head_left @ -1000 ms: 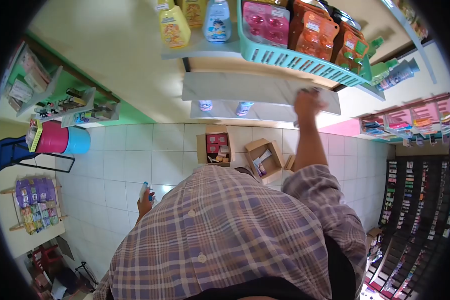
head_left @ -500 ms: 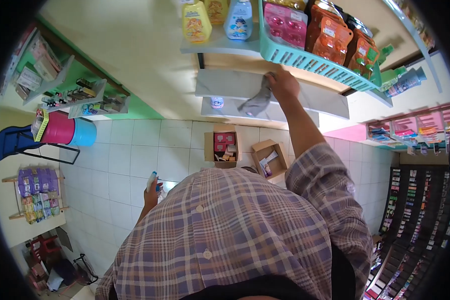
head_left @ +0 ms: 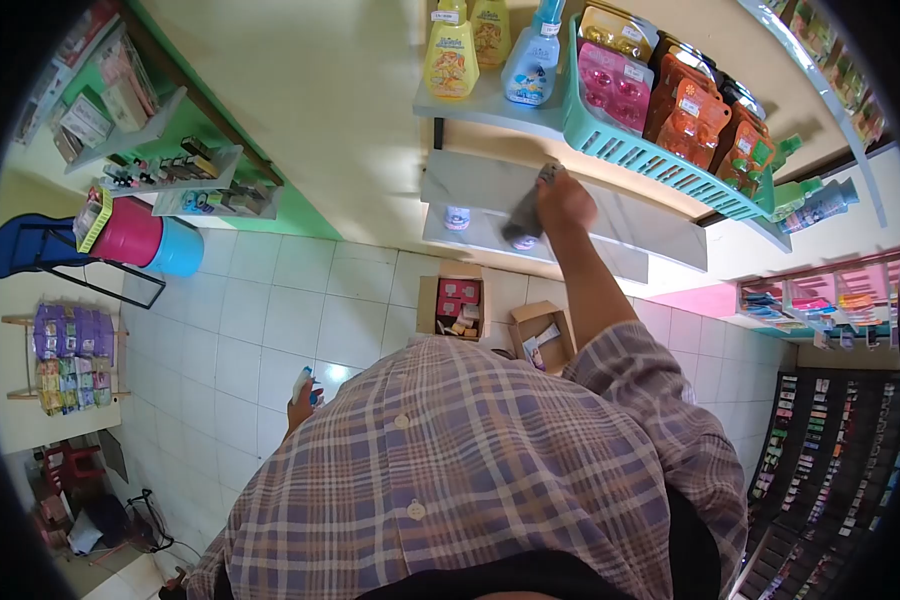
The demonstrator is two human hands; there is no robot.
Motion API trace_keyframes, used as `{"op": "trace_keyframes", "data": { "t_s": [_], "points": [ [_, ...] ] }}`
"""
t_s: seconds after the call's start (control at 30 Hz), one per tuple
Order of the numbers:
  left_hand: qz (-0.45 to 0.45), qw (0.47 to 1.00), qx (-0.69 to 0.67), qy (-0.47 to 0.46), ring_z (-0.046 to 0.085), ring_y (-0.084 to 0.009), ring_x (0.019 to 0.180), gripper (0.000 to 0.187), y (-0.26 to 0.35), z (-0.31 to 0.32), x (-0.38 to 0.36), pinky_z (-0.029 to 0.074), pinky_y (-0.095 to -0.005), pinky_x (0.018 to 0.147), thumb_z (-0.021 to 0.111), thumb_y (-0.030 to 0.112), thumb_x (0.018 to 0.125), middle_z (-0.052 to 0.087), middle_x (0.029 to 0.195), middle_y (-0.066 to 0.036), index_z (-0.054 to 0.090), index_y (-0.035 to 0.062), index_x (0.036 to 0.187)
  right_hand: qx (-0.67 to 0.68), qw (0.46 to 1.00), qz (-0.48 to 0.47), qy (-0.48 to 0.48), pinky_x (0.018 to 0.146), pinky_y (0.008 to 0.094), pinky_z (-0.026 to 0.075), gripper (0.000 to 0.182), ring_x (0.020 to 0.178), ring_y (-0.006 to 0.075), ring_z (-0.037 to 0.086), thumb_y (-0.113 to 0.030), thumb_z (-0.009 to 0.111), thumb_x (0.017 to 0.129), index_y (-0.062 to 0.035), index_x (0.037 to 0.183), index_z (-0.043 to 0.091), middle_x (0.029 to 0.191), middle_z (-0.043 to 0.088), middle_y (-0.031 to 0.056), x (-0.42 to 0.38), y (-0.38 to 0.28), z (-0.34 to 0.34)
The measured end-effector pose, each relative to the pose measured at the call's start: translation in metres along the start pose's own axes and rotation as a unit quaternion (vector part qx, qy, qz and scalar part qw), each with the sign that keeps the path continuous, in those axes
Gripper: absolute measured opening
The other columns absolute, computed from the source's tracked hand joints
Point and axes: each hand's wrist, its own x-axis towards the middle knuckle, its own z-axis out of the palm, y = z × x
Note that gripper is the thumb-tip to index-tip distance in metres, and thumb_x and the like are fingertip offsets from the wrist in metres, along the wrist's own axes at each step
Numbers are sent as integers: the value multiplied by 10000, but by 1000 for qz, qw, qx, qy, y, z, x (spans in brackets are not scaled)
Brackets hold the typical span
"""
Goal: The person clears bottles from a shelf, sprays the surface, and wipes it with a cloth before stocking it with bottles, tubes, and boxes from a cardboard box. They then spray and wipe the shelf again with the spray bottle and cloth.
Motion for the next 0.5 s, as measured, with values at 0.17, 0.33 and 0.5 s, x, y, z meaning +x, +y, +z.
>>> {"op": "trace_keyframes", "data": {
  "t_s": [0.17, 0.33, 0.5],
  "points": [
    [-9, 1000, 9, -27, 622, -183, 890, 524, 9, 11, 1, 528, -334, 748, 686, 436, 901, 692, 1075, -115, 611, 63, 1262, 97, 995, -20, -7, 867, 469, 543, 365, 1049, 332, 681, -342, 608, 896, -125, 1179, 528, 1086, 707, 149, 8, -67, 26],
    [-17, 999, 30, -39, 621, -208, 970, 573, 18, 22, -2, 536, -366, 781, 695, 448, 894, 678, 1134, -118, 580, 67, 1306, 128, 992, -21, -8, 861, 469, 545, 278, 1042, 357, 675, -282, 574, 894, -146, 1134, 543, 1095, 701, 161, 0, -109, 28],
    [-18, 999, 24, -32, 626, -227, 983, 587, 34, 29, -24, 536, -375, 805, 674, 480, 906, 667, 1162, -120, 583, 68, 1315, 60, 975, -18, 211, 761, 498, 457, 135, 828, 282, 703, -290, 554, 890, -205, 903, 658, 856, 724, 53, 27, -64, 21]
  ]
}}
